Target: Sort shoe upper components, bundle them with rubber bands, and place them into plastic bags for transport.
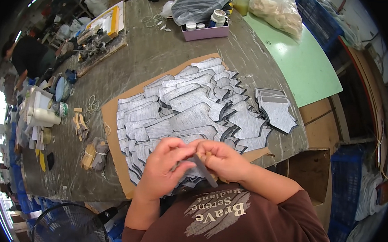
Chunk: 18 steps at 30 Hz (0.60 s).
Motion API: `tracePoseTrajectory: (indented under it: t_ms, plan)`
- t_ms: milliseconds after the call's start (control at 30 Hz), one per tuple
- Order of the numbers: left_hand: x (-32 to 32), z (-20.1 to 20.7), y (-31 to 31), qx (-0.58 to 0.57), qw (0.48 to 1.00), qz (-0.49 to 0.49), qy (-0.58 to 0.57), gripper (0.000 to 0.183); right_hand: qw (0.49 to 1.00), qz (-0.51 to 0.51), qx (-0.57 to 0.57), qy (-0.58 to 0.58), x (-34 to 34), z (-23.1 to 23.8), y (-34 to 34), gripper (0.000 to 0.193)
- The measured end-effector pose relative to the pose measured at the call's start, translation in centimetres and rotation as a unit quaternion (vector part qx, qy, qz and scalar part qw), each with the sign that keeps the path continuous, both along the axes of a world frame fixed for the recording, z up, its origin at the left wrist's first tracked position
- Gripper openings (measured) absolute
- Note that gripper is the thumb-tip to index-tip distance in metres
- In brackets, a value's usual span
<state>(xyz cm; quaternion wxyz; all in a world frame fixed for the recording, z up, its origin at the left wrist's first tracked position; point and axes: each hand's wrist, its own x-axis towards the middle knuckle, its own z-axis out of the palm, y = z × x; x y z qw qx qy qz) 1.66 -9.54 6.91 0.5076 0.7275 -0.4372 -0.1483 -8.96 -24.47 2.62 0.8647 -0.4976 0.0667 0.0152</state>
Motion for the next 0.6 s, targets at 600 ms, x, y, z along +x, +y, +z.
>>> tracePoseTrajectory:
  t_ms: [600]
  plan:
    - [3.9, -2.6, 2.1, 0.073, 0.944, 0.157, 0.281, 0.005, 0.652, -0.135, -0.726, -0.171, -0.9, -3.1, -0.1, 0.03]
